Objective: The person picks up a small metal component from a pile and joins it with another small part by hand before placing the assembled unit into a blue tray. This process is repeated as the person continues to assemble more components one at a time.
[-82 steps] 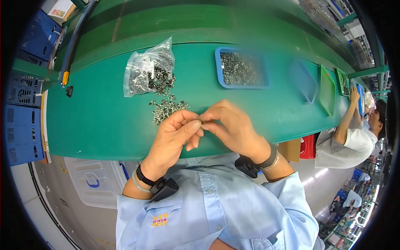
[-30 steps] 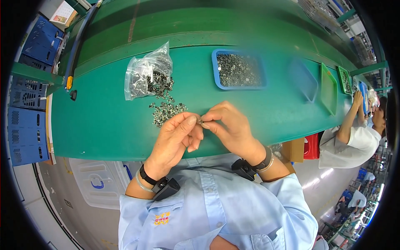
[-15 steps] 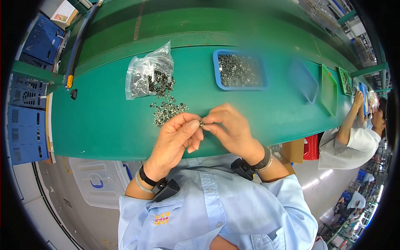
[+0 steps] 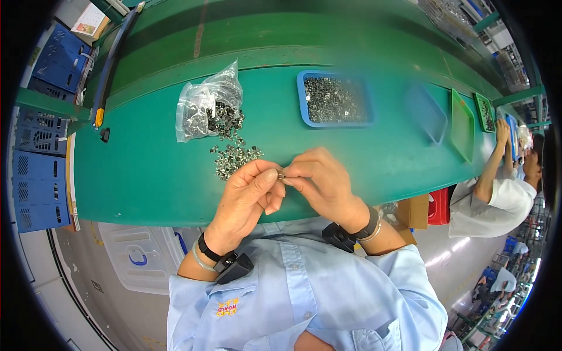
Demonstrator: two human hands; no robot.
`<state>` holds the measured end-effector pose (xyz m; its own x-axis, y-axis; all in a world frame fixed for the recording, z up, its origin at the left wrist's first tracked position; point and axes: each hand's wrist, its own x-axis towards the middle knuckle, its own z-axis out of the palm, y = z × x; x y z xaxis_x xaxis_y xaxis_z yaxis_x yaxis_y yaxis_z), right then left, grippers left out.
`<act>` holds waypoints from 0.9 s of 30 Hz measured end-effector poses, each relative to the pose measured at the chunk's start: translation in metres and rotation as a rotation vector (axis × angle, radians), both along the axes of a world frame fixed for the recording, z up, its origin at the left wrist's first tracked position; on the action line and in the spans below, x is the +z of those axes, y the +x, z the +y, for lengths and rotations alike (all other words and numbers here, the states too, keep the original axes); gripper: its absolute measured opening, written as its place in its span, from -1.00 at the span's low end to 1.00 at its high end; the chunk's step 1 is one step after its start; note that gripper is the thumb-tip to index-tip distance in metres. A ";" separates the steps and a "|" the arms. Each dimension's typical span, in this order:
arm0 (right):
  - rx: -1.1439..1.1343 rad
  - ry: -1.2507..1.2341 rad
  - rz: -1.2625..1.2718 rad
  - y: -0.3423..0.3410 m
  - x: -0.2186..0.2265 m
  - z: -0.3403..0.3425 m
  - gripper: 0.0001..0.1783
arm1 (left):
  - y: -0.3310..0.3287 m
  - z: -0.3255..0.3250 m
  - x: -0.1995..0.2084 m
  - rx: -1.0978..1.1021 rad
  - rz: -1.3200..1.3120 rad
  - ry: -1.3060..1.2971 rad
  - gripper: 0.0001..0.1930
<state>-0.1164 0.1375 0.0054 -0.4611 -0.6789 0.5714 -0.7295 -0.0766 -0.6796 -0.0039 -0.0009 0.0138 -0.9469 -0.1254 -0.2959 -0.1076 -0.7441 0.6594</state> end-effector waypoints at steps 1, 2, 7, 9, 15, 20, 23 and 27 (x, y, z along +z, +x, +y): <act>0.000 -0.024 -0.004 0.000 -0.001 0.000 -0.76 | 0.001 0.000 0.000 -0.007 0.008 0.004 -0.84; 0.002 -0.025 -0.003 -0.001 -0.002 0.000 -0.76 | 0.002 0.000 0.000 -0.013 0.016 0.007 -0.84; 0.052 -0.114 0.018 -0.002 -0.005 0.001 -0.74 | 0.004 0.001 0.002 -0.018 0.012 -0.095 -0.81; 0.065 -0.131 0.011 -0.003 -0.005 0.001 -0.74 | 0.005 0.001 0.004 -0.017 0.017 -0.103 -0.81; 0.057 -0.114 0.016 -0.002 -0.004 0.001 -0.75 | 0.004 0.003 0.007 -0.019 0.020 -0.140 -0.81; 0.042 -0.109 -0.034 0.000 -0.003 0.001 -0.77 | 0.001 0.003 0.003 -0.004 0.007 -0.066 -0.82; 0.036 -0.107 -0.054 0.001 -0.003 0.001 -0.78 | 0.000 0.003 -0.001 -0.025 0.043 0.013 -0.83; 0.029 -0.106 -0.074 0.003 -0.003 0.001 -0.79 | -0.001 0.004 -0.008 -0.031 0.065 0.086 -0.84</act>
<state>-0.1135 0.1385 0.0027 -0.4862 -0.6299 0.6057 -0.6739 -0.1710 -0.7188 -0.0052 0.0034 0.0060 -0.9676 -0.0729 -0.2419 -0.0901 -0.7952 0.5997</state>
